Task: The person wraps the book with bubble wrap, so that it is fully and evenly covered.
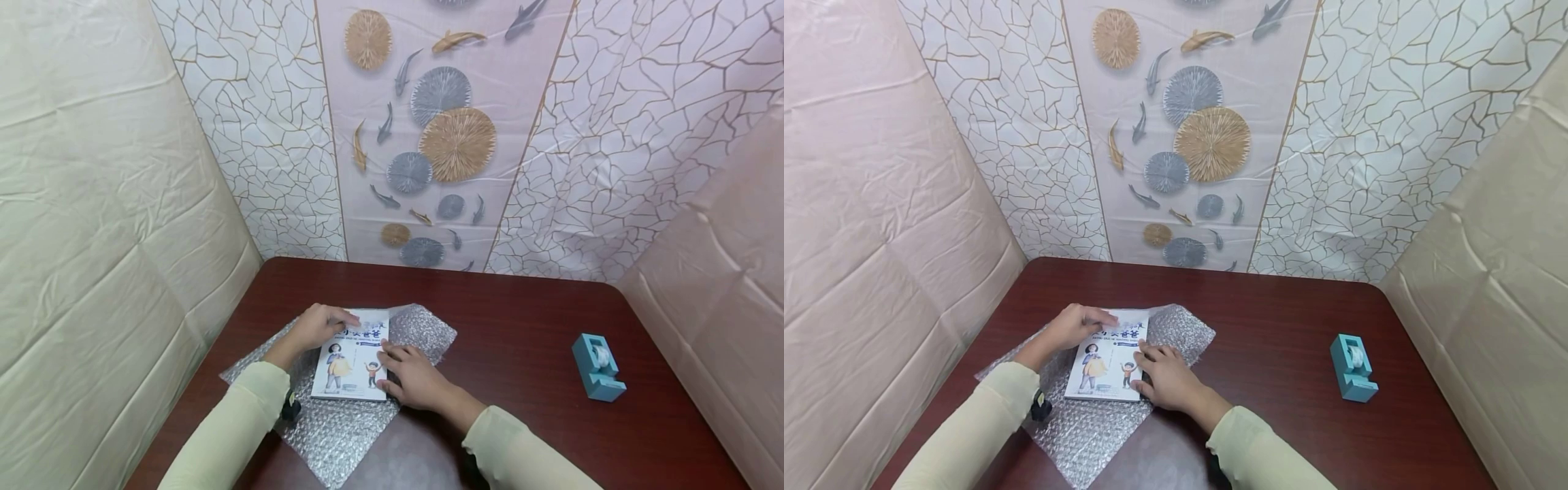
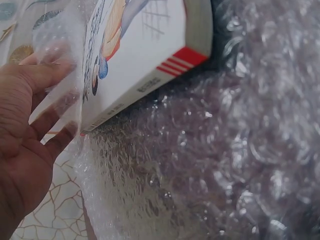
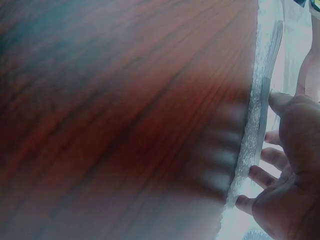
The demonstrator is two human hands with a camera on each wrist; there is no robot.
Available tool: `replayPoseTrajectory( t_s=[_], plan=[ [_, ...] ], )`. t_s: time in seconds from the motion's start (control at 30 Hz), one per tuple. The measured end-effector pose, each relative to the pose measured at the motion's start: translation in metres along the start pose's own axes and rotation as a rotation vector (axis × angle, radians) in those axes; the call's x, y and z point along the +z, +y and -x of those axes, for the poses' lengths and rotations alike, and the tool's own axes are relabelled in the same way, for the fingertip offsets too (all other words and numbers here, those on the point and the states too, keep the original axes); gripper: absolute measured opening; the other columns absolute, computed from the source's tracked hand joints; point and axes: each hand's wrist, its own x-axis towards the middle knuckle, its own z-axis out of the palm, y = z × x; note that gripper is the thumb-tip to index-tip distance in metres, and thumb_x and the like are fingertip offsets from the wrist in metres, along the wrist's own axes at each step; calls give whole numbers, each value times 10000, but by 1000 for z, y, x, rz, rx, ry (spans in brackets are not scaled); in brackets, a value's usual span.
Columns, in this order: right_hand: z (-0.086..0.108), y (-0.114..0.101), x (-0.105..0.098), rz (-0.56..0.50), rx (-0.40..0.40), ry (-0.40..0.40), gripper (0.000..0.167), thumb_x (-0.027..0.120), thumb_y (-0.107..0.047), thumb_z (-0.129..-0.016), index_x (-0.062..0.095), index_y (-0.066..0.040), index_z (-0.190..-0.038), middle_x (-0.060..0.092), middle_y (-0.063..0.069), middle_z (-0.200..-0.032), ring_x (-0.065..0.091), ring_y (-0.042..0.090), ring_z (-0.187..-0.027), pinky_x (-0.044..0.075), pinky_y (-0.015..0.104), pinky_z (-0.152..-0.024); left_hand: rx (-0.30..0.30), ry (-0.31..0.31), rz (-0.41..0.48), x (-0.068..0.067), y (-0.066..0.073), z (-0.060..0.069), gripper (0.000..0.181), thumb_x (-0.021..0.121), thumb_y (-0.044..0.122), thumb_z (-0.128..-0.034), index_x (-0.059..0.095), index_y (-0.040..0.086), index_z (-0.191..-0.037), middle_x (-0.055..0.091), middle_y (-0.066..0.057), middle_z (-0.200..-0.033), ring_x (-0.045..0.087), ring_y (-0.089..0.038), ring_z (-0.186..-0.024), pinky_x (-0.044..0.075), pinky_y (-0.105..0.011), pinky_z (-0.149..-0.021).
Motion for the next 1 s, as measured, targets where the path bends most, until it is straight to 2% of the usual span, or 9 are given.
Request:
replayPoseTrajectory(
  t_s=[0.1,0.17,0.33,0.57,0.63,0.73,0.8,0.87,1.0],
  plan=[
    [0,-11,-13,-16,20,-39,654,534,-506,-1157,543,-48,-1623,447,207,-1743,544,474,-1476,455,696,-1187,10,-14,-40,-1,0,0,289,738,67,-1042,876,257,-1211,819,35,-1323,745,-260,-1317,614,-520,-1079],
    [-1,-13,-14,-22,29,-46,658,551,-502,-1151,541,-45,-1624,446,212,-1742,539,487,-1475,451,711,-1179,21,-26,-71,-1,1,1,287,745,69,-1038,879,263,-1202,816,48,-1327,741,-257,-1326,601,-523,-1104],
    [0,0,2,9,2,-7,682,485,-564,-1158,530,-86,-1642,438,174,-1757,552,462,-1459,466,684,-1166,74,-55,-122,-1,0,0,278,738,76,-1045,885,274,-1174,806,75,-1341,716,-260,-1374,558,-537,-1167],
    [0,-21,-23,-28,46,-75,657,569,-470,-1150,537,-7,-1614,440,252,-1732,526,498,-1486,427,713,-1201,115,-82,-162,-1,3,0,318,665,46,-1053,885,243,-1172,790,66,-1372,671,-265,-1438,501,-538,-1232],
    [1,-11,-13,6,21,-55,641,534,-480,-1162,534,-36,-1626,442,217,-1743,541,460,-1480,453,669,-1199,113,-90,-185,-1,5,0,326,625,77,-1076,885,248,-1172,784,75,-1383,660,-256,-1452,470,-556,-1257],
    [1,-6,-8,-3,3,-37,668,488,-525,-1169,526,-48,-1635,432,208,-1751,543,475,-1468,457,685,-1183,89,-111,-208,-2,8,0,319,581,176,-1110,879,257,-1190,773,82,-1408,643,-249,-1472,417,-592,-1292],
    [1,-1,-3,16,-10,-26,672,456,-541,-1173,517,-67,-1646,422,185,-1763,543,454,-1472,461,656,-1194,81,-123,-223,-2,9,0,309,578,259,-1118,870,245,-1219,776,54,-1417,658,-269,-1448,432,-609,-1276],
    [0,-10,-13,-23,13,-52,665,518,-510,-1162,528,-38,-1631,429,220,-1750,532,493,-1476,440,698,-1198,99,-128,-242,-1,10,0,288,611,318,-1112,868,233,-1209,785,10,-1396,689,-293,-1391,477,-611,-1233],
    [-1,-20,-22,13,47,-86,613,593,-420,-1146,541,-35,-1620,441,219,-1742,535,460,-1492,441,659,-1222,137,-102,-266,4,10,-2,174,745,363,-1064,864,243,-1107,788,-5,-1276,731,-279,-1234,577,-562,-1106]
  ],
)
